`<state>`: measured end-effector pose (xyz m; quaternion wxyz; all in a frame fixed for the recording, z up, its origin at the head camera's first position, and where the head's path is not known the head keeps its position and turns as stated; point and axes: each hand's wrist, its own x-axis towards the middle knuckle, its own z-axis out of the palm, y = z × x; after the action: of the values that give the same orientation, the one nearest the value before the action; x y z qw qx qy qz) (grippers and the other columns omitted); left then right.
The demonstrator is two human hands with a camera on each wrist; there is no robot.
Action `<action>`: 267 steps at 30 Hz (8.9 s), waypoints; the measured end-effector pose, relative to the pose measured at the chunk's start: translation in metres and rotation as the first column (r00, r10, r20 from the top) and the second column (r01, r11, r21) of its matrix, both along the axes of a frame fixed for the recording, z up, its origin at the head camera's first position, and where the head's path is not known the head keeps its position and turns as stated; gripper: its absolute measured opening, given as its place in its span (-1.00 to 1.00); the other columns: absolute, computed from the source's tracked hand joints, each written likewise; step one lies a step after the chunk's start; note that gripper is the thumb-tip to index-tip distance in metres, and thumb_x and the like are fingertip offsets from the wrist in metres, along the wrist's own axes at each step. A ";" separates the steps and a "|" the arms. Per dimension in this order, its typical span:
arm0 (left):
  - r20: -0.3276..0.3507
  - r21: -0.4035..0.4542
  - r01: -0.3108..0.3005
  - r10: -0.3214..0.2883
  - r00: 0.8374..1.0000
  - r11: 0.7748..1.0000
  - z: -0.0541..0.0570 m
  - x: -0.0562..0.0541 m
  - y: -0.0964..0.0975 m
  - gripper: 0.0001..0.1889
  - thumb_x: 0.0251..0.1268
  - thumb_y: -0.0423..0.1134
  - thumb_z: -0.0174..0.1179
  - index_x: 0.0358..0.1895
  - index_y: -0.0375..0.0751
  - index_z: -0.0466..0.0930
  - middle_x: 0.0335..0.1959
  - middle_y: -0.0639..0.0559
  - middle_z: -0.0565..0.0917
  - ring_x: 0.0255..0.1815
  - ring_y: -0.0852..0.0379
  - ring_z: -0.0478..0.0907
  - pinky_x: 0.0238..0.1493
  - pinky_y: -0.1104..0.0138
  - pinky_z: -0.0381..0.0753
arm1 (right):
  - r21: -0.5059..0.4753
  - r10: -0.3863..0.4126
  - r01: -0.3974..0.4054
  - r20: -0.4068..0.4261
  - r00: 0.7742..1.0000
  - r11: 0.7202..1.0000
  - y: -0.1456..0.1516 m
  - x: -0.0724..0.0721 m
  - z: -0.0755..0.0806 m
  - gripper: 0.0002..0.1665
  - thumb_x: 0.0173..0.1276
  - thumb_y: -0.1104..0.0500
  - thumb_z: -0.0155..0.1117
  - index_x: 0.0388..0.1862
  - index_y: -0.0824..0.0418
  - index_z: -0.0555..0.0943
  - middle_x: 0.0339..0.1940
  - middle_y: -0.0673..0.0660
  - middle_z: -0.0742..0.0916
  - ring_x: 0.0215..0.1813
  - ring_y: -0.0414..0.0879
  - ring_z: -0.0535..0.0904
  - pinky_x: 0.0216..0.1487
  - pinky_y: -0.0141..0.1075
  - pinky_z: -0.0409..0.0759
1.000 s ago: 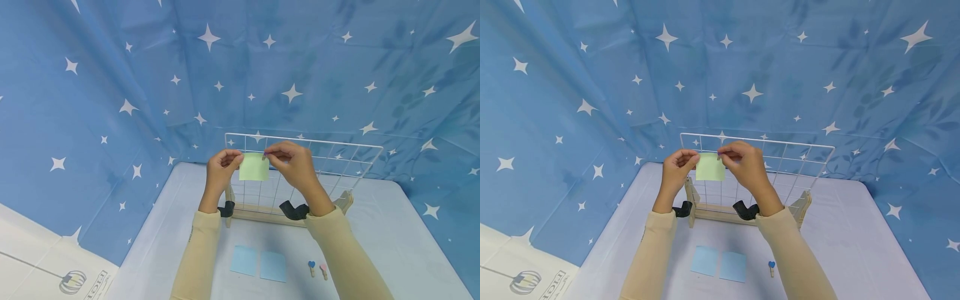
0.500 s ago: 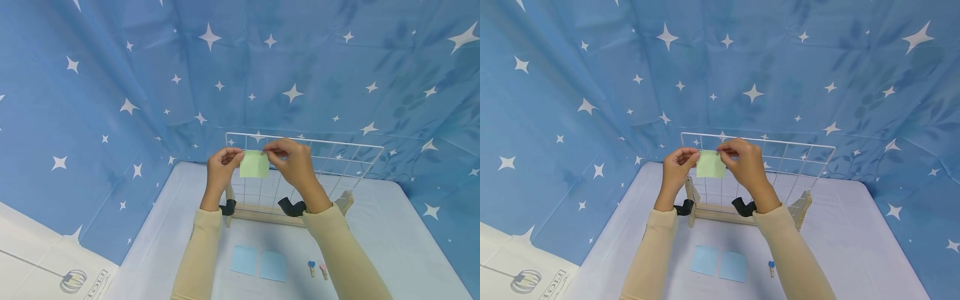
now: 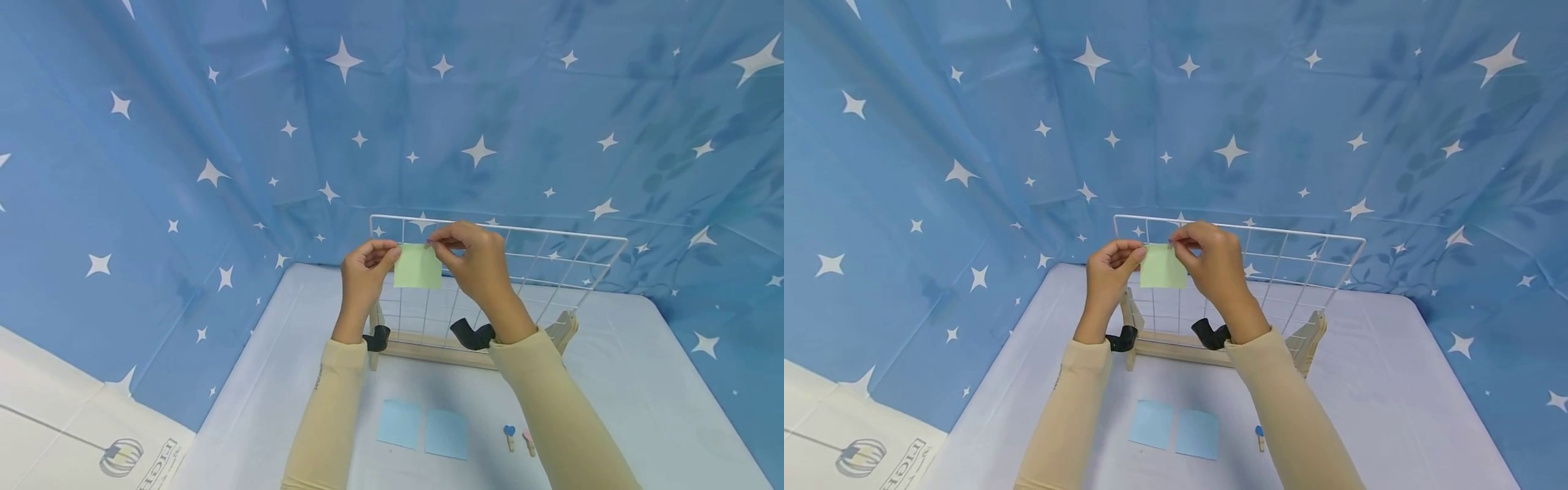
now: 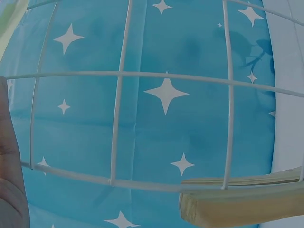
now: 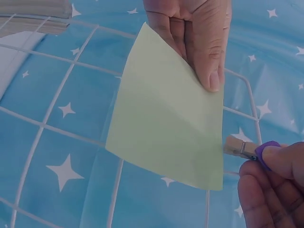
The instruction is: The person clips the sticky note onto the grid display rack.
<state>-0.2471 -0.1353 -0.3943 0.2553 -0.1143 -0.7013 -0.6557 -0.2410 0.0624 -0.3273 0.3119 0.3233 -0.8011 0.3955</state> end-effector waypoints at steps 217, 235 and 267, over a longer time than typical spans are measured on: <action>0.520 -0.037 0.177 -0.132 0.844 0.984 -0.174 0.120 -0.029 -0.66 0.36 -0.32 0.50 0.13 -0.33 0.74 0.08 -0.18 0.80 0.09 -0.08 0.74 0.08 0.38 0.69 | -0.121 -0.026 0.102 0.515 0.857 0.987 0.141 0.102 -0.228 -0.66 0.19 0.53 0.57 -0.05 0.37 0.77 -0.22 0.16 0.84 -0.23 -0.34 0.66 -0.26 -0.46 0.67; 0.560 -0.046 0.214 -0.152 0.814 0.976 -0.192 0.120 -0.032 -0.65 0.37 -0.34 0.49 0.15 -0.40 0.71 0.09 -0.23 0.79 0.02 0.05 0.76 0.08 0.44 0.69 | -0.090 -0.002 0.077 0.636 0.772 0.993 0.152 0.111 -0.246 -0.72 0.31 0.42 0.55 -0.01 0.35 0.76 -0.15 0.20 0.85 -0.13 -0.29 0.68 -0.15 -0.39 0.69; 0.639 -0.203 0.290 -0.097 0.763 0.935 -0.200 0.118 -0.037 -0.70 0.36 -0.37 0.45 0.10 -0.41 0.74 -0.02 -0.21 0.83 -0.06 -0.01 0.78 -0.04 0.41 0.71 | 0.070 -0.021 -0.046 0.741 0.671 0.997 0.172 0.116 -0.265 -0.69 0.28 0.23 0.65 -0.01 0.18 0.80 -0.03 0.08 0.86 0.10 -0.41 0.66 0.16 -0.50 0.62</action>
<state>-0.1293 -0.1723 -0.5941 -0.0786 -0.0013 -0.8183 -0.5694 -0.1248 0.2348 -0.5920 -0.0560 0.1533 -0.8721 0.4614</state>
